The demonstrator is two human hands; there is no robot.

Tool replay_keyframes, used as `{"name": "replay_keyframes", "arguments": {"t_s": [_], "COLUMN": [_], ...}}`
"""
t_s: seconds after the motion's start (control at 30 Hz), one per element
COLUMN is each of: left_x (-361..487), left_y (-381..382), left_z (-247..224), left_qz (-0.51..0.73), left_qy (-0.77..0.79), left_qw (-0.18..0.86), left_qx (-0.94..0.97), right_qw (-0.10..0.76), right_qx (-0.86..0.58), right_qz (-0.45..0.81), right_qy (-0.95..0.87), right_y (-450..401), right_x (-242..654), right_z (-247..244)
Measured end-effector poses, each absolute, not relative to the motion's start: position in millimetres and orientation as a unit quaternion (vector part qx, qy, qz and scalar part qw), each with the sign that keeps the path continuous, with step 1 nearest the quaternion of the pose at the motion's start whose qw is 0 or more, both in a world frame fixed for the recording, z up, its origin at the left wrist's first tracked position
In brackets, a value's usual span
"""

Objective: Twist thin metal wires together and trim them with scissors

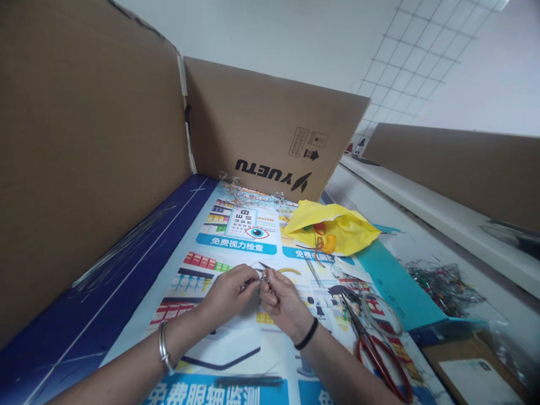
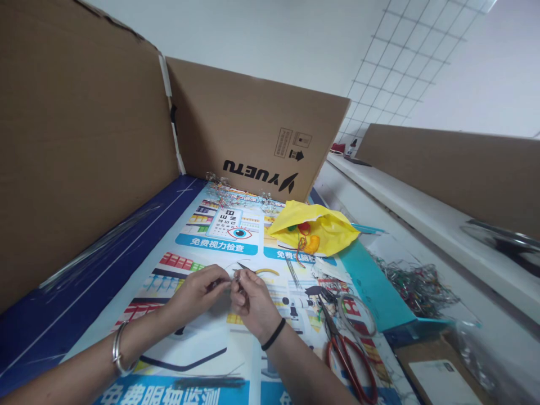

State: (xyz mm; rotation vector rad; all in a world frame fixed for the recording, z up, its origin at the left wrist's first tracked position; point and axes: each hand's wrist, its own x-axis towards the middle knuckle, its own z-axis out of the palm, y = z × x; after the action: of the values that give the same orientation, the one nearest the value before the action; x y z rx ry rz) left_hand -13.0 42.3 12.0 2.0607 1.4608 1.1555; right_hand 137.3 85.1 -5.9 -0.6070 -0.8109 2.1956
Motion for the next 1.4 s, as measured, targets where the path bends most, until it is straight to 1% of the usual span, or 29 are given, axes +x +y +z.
{"name": "replay_keyframes", "arguments": {"t_s": [0.43, 0.6, 0.8, 1.1, 1.27, 1.4], "left_x": [-12.2, -11.0, -9.3, -7.9, -7.3, -7.8], "left_y": [42.6, 41.7, 39.3, 39.4, 39.7, 40.9], "left_z": [10.4, 11.0, 11.5, 13.2, 15.7, 15.3], "left_qz": [0.4, 0.377, 0.365, 0.356, 0.372, 0.399], "left_qy": [0.502, 0.51, 0.524, 0.559, 0.563, 0.553], "left_qw": [0.17, 0.163, 0.181, 0.175, 0.197, 0.229], "left_qx": [0.748, 0.756, 0.748, 0.727, 0.711, 0.695], "right_qw": [0.349, 0.335, 0.318, 0.332, 0.341, 0.368], "right_qx": [-0.24, -0.254, -0.263, -0.268, -0.285, -0.316], "right_qz": [0.855, 0.859, 0.862, 0.849, 0.824, 0.764], "right_qy": [-0.3, -0.294, -0.296, -0.312, -0.351, -0.425], "right_y": [85.7, 85.9, 87.3, 86.0, 84.0, 82.6], "right_x": [137.3, 138.3, 139.6, 137.1, 136.2, 134.4], "right_z": [-5.0, -5.0, -5.6, -3.8, -1.2, -1.4]}}
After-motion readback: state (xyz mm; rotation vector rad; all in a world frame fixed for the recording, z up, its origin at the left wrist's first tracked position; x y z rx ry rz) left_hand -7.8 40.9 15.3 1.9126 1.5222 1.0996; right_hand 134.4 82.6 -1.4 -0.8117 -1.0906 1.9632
